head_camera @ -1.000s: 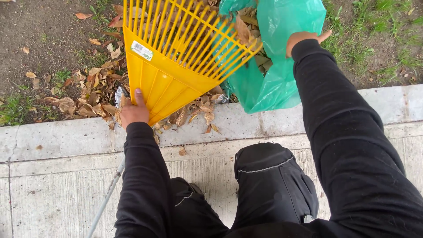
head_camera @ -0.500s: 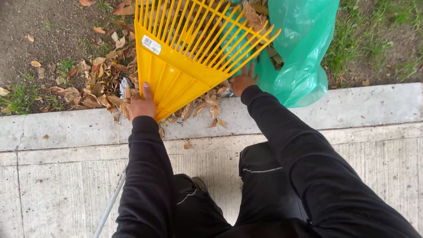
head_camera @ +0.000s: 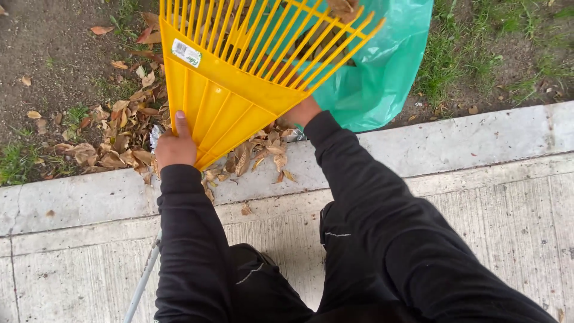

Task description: The person rakes leaves and debris on a concrete path into a pile, then picks up the pile using the rake and their hand to place it into a green plastic bag.

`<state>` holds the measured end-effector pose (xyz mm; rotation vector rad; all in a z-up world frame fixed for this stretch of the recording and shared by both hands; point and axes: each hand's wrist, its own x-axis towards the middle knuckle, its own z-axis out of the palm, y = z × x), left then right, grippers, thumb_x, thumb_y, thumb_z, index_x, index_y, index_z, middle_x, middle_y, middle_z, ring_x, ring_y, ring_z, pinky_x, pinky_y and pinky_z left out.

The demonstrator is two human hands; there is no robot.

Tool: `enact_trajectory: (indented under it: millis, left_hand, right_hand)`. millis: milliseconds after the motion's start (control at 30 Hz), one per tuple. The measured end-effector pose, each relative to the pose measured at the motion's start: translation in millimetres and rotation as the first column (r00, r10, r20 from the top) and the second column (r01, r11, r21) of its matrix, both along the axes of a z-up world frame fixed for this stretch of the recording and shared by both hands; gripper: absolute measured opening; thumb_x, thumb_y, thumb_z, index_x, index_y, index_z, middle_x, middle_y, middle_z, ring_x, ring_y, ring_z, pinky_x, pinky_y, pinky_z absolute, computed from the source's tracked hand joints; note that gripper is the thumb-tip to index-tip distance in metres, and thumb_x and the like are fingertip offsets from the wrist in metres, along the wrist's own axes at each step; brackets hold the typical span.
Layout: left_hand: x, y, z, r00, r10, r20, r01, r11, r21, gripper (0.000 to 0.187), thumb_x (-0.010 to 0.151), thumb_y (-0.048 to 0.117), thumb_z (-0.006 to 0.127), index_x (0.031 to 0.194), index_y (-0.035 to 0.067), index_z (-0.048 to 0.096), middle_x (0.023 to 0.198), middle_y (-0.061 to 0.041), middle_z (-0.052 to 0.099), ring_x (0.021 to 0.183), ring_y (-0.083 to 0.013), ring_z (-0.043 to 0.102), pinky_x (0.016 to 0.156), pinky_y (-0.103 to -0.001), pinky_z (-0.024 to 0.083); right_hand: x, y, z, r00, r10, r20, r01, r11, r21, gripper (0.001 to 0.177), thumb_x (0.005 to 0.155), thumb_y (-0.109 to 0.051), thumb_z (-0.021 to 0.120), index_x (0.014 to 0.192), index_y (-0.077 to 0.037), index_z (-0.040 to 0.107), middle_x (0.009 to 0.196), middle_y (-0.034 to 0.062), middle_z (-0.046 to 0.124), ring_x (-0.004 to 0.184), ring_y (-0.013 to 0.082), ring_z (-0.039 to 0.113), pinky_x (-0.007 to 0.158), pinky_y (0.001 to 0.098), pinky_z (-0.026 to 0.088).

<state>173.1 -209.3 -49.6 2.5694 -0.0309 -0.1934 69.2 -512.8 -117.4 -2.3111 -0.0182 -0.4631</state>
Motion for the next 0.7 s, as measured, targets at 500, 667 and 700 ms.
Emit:
enact_trajectory:
  millis: [500, 667, 700]
  left_hand:
    - [13.3, -13.9, -35.7, 0.957, -0.159, -0.243, 0.198, 0.970, 0.142, 0.104, 0.094, 0.084, 0.024, 0.122, -0.007, 0.067, 0.121, -0.036, 0.062, 0.121, -0.0495, 0.057, 0.104, -0.053, 0.041]
    - [2.0, -3.7, -33.4, 0.879, -0.203, -0.432, 0.288, 0.947, 0.141, 0.109, 0.089, 0.086, 0.016, 0.135, -0.002, 0.062, 0.135, -0.037, 0.057, 0.134, -0.0497, 0.050, 0.115, -0.050, 0.036]
    - [5.5, -1.8, -37.6, 0.839, -0.241, -0.488, 0.338, 0.933, 0.121, 0.111, 0.088, 0.088, 0.015, 0.142, 0.000, 0.055, 0.140, -0.038, 0.052, 0.137, -0.0502, 0.046, 0.115, -0.050, 0.033]
  right_hand:
    - [-61.2, -58.5, 30.7, 0.945, -0.310, 0.105, -0.258, -0.509, 0.821, 0.061, 0.097, -0.051, 0.054, 0.139, -0.007, 0.054, 0.138, 0.0242, 0.058, 0.125, 0.0419, 0.058, 0.101, 0.0565, 0.048]
    - [-57.0, -68.6, 25.0, 0.937, -0.271, 0.218, -0.323, -0.445, 0.835, 0.051, 0.096, -0.046, 0.057, 0.137, -0.019, 0.049, 0.144, 0.0245, 0.055, 0.131, 0.0420, 0.058, 0.113, 0.0523, 0.048]
    - [-50.8, -74.2, 18.1, 0.930, -0.242, 0.277, -0.348, -0.336, 0.875, 0.042, 0.103, -0.036, 0.058, 0.141, -0.022, 0.049, 0.149, 0.0200, 0.055, 0.139, 0.0376, 0.057, 0.120, 0.0484, 0.048]
